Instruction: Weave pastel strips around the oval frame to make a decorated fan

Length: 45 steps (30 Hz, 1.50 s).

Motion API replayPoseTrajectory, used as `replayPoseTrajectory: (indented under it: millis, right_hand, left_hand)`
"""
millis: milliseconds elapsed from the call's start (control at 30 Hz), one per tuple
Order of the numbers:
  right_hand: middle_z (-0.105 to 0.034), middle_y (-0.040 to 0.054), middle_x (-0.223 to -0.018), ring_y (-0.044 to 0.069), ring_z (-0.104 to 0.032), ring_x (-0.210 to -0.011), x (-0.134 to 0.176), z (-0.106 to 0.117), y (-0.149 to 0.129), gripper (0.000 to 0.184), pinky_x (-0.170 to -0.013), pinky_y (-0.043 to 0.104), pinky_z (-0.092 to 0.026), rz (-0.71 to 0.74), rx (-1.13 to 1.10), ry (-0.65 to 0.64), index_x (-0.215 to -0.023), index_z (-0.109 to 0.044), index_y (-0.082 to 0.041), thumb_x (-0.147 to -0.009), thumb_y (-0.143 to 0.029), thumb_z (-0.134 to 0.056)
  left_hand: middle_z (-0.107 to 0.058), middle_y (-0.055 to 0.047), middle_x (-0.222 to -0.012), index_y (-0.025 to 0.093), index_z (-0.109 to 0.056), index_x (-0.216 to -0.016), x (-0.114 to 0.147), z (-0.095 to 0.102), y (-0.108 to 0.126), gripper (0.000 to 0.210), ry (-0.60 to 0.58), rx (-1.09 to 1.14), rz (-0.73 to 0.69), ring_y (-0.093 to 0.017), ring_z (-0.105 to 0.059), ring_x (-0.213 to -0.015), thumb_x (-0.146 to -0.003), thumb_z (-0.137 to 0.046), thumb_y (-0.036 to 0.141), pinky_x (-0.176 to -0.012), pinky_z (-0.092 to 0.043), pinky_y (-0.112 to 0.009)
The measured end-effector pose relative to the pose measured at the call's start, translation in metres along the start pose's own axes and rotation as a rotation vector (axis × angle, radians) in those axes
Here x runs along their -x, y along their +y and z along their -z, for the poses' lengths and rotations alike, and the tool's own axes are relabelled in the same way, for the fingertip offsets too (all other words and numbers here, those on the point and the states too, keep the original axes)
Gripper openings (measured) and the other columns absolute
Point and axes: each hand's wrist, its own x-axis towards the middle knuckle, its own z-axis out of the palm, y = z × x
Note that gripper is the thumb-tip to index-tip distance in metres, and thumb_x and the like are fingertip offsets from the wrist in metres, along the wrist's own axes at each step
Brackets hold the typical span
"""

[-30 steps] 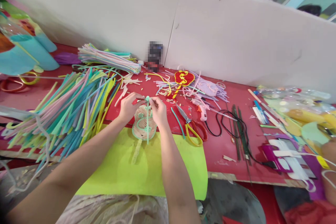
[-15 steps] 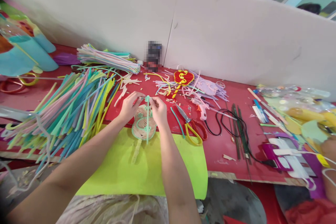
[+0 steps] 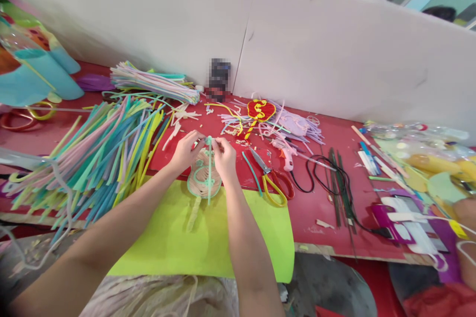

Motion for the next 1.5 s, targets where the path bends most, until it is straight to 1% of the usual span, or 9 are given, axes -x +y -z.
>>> replayPoseTrajectory:
  millis: [233, 400, 633, 767, 1000, 1067, 1233, 1367, 1500]
  right_hand:
    - [-0.059, 0.0026, -0.076, 0.014, -0.054, -0.071, 0.003, -0.006, -0.007, 0.032, -0.067, 0.024, -0.044, 0.005, -0.035, 0.027, -0.084, -0.056, -0.019, -0.083, -0.048, -0.043]
    - [-0.059, 0.0037, -0.08, 0.014, -0.055, -0.075, 0.004, -0.008, -0.006, 0.031, -0.069, 0.024, -0.044, -0.007, -0.058, 0.032, -0.086, -0.056, -0.019, -0.083, -0.047, -0.044]
    - [-0.061, 0.0032, -0.08, 0.015, -0.057, -0.075, 0.002, -0.007, -0.007, 0.031, -0.069, 0.026, -0.046, -0.046, -0.109, 0.01, -0.084, -0.056, -0.019, -0.08, -0.049, -0.048]
    - [-0.062, 0.0032, -0.08, 0.014, -0.058, -0.072, 0.003, -0.007, -0.008, 0.03, -0.068, 0.026, -0.046, -0.041, -0.127, 0.019, -0.084, -0.057, -0.018, -0.078, -0.047, -0.052]
    - [-0.062, 0.0033, -0.08, 0.014, -0.058, -0.074, 0.004, -0.01, -0.003, 0.032, -0.069, 0.025, -0.046, -0.018, -0.079, 0.086, -0.086, -0.057, -0.016, -0.079, -0.047, -0.05]
    - [-0.062, 0.0033, -0.079, 0.014, -0.058, -0.073, 0.003, -0.01, -0.002, 0.033, -0.069, 0.025, -0.046, -0.018, -0.066, 0.094, -0.085, -0.057, -0.016, -0.079, -0.048, -0.051]
    - [-0.062, 0.0029, -0.077, 0.014, -0.057, -0.069, 0.003, -0.01, -0.002, 0.033, -0.067, 0.026, -0.045, -0.032, -0.028, 0.112, -0.083, -0.057, -0.017, -0.079, -0.048, -0.05]
    - [-0.063, 0.0036, -0.079, 0.015, -0.058, -0.07, 0.003, -0.012, -0.002, 0.032, -0.068, 0.027, -0.046, -0.043, -0.039, 0.126, -0.084, -0.057, -0.017, -0.079, -0.048, -0.05]
    - [-0.063, 0.0028, -0.077, 0.015, -0.059, -0.072, 0.003, -0.013, 0.003, 0.031, -0.07, 0.027, -0.046, -0.052, -0.071, 0.129, -0.085, -0.057, -0.017, -0.08, -0.047, -0.05]
  left_hand:
    - [-0.052, 0.0, -0.071, 0.017, -0.051, -0.078, 0.002, -0.008, 0.005, 0.012, 0.086, 0.081, 0.1, -0.01, -0.049, -0.067, -0.085, -0.043, 0.023, -0.065, -0.039, -0.023]
    - [-0.051, 0.0, -0.072, 0.018, -0.049, -0.078, 0.005, -0.011, 0.004, 0.013, 0.13, 0.07, 0.147, -0.011, -0.047, -0.067, -0.086, -0.041, 0.023, -0.065, -0.038, -0.023]
    - [-0.051, 0.0, -0.073, 0.018, -0.049, -0.078, 0.005, -0.011, 0.004, 0.011, 0.103, 0.061, 0.147, -0.011, -0.048, -0.069, -0.086, -0.043, 0.022, -0.066, -0.038, -0.024]
    - [-0.051, 0.0, -0.073, 0.017, -0.05, -0.078, 0.005, -0.011, 0.007, 0.012, 0.101, 0.108, 0.165, -0.011, -0.048, -0.07, -0.086, -0.042, 0.023, -0.067, -0.038, -0.023]
    - [-0.051, 0.001, -0.071, 0.017, -0.048, -0.077, 0.009, -0.022, 0.011, 0.015, 0.104, 0.292, 0.345, -0.009, -0.047, -0.066, -0.086, -0.041, 0.027, -0.063, -0.038, -0.021]
    - [-0.05, 0.001, -0.071, 0.017, -0.048, -0.076, 0.009, -0.024, 0.01, 0.015, 0.101, 0.328, 0.369, -0.009, -0.047, -0.066, -0.085, -0.041, 0.027, -0.063, -0.038, -0.021]
    - [-0.052, 0.001, -0.072, 0.017, -0.05, -0.078, 0.008, -0.019, 0.011, 0.014, 0.044, 0.288, 0.344, -0.01, -0.047, -0.067, -0.085, -0.041, 0.025, -0.065, -0.038, -0.022]
    - [-0.052, 0.0, -0.073, 0.017, -0.05, -0.077, 0.007, -0.015, 0.016, 0.012, 0.058, 0.228, 0.289, -0.011, -0.047, -0.069, -0.084, -0.042, 0.022, -0.067, -0.038, -0.023]
    - [-0.051, -0.001, -0.074, 0.018, -0.05, -0.077, 0.007, -0.015, 0.017, 0.012, 0.059, 0.194, 0.246, -0.011, -0.048, -0.071, -0.084, -0.041, 0.021, -0.068, -0.039, -0.024]
